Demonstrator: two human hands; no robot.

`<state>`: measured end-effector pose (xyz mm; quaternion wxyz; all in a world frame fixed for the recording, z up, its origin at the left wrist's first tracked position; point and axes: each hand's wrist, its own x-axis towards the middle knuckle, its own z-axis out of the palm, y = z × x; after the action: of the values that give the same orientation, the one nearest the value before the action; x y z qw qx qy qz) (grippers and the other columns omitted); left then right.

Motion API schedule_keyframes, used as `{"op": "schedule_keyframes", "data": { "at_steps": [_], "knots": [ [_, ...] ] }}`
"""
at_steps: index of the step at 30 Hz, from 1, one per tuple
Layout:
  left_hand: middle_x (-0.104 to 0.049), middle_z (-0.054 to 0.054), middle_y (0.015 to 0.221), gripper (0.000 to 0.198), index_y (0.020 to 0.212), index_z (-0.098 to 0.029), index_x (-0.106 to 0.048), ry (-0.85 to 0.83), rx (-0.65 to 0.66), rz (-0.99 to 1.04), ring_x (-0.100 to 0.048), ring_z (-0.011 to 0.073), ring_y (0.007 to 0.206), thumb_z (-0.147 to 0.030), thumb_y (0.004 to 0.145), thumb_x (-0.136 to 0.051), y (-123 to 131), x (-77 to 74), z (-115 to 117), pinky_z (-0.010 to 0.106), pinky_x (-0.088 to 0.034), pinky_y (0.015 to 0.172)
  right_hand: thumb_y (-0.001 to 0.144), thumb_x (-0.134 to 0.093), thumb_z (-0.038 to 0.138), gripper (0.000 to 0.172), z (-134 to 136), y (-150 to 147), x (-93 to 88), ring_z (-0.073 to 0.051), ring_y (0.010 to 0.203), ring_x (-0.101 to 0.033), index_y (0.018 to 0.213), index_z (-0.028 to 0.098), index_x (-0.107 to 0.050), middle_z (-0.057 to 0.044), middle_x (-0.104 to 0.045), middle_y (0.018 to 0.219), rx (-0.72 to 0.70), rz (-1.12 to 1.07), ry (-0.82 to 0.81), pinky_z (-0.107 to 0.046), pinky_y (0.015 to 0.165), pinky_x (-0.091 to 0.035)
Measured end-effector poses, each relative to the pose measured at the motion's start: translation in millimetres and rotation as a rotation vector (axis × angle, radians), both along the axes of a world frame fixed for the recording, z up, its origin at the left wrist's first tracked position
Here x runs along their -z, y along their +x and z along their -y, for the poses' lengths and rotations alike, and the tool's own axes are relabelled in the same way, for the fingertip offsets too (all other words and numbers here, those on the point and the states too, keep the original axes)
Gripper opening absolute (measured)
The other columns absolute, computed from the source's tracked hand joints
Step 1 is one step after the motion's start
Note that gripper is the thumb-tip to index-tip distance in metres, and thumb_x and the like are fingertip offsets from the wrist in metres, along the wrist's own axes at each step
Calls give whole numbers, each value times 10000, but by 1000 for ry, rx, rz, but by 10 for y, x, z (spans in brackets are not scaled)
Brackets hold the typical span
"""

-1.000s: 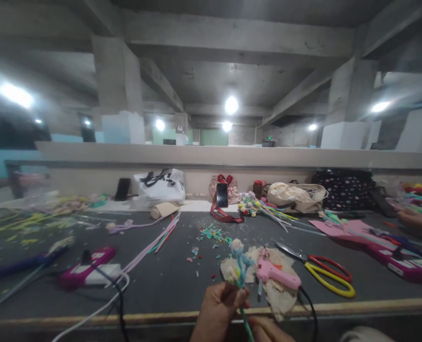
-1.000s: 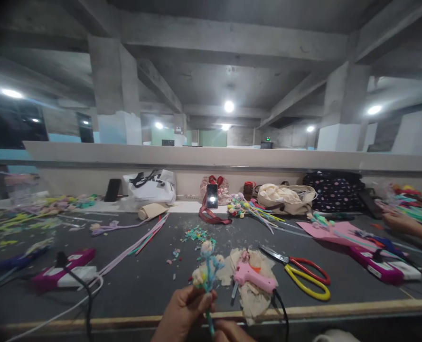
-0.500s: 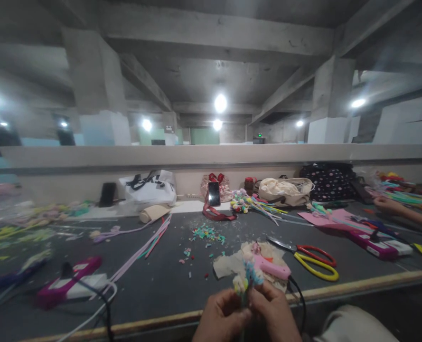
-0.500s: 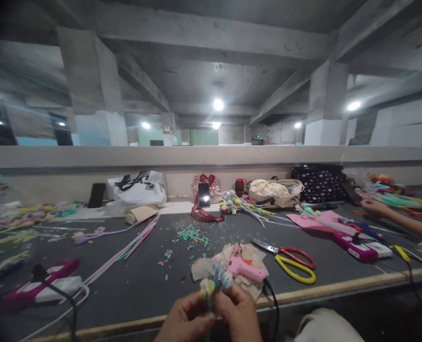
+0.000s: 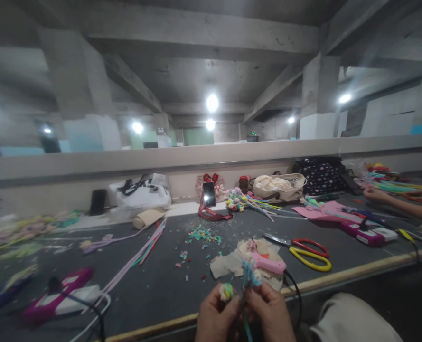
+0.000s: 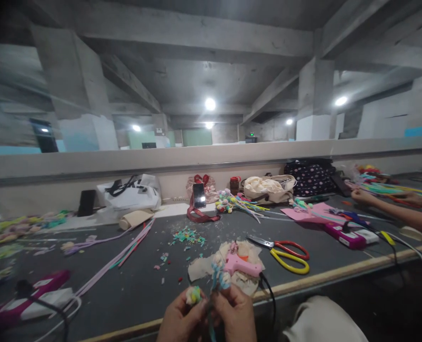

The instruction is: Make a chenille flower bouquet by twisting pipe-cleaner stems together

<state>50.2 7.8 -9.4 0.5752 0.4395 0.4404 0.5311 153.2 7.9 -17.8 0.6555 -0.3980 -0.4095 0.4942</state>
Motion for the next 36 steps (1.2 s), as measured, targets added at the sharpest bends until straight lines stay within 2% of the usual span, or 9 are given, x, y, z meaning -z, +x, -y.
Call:
{"op": "schedule_keyframes", "data": {
  "at_steps": [6,11,15,18,20,23,27,31,36],
  "knots": [
    [-487,-58,399,394,609,-161,-520,-74,23,176,-382,59,341,-443,410,-709,42,187,-51,177,-279,376,545,-658,412,304,-18,-4,67,-66,307,-404,535,120,-574,48,-473,349,-24,-32,-1,-167,348,-301],
    [-581,-15,513,397,624,-156,-545,-28,54,388,-496,110,467,-349,351,-760,61,197,-74,230,-376,506,553,-645,431,320,-10,-29,2,-60,277,-375,479,134,-551,56,-446,316,31,66,16,-161,309,-275],
    [-575,-19,510,400,694,-166,-562,-11,128,339,-495,111,463,-354,393,-748,-69,106,-73,226,-369,493,563,-618,473,348,-1,-21,-30,-53,273,-352,522,129,-585,55,-444,321,4,123,5,-157,298,-265],
    [-612,29,663,459,801,-166,-574,-64,183,264,-527,131,506,-453,461,-685,-192,21,-85,233,-374,477,564,-612,483,354,1,2,-39,-46,280,-333,551,129,-604,59,-424,326,-38,190,-4,-146,293,-242],
    [-598,36,666,457,774,-152,-587,-62,227,213,-534,141,523,-500,484,-648,-239,-29,-87,229,-371,468,563,-621,468,336,-1,10,-33,-42,282,-312,533,134,-598,67,-399,321,-55,222,10,-146,294,-227],
    [-577,26,616,457,729,-140,-597,-47,260,178,-524,134,525,-521,481,-639,-252,-75,-66,216,-360,467,555,-638,445,311,-12,15,-8,-37,291,-287,539,138,-591,79,-371,324,-54,219,28,-146,303,-215],
    [-580,8,587,509,812,-158,-585,-51,289,190,-508,123,503,-442,409,-709,-204,-36,-16,208,-346,464,561,-633,427,285,-25,29,-6,-51,304,-321,568,148,-579,66,-428,352,-23,191,22,-151,307,-227],
    [-574,-23,575,451,733,-176,-561,-6,197,255,-512,129,534,-286,340,-753,-109,75,1,221,-362,527,544,-637,417,279,-19,34,-58,-46,312,-304,531,147,-566,66,-422,358,-13,189,24,-148,312,-222],
    [-494,-40,446,334,545,-152,-522,-1,80,245,-439,104,462,-341,370,-735,3,133,1,222,-336,500,509,-661,408,292,-1,3,-84,-33,326,-237,486,142,-543,88,-321,332,-45,155,-6,-149,333,-191]
  ]
}}
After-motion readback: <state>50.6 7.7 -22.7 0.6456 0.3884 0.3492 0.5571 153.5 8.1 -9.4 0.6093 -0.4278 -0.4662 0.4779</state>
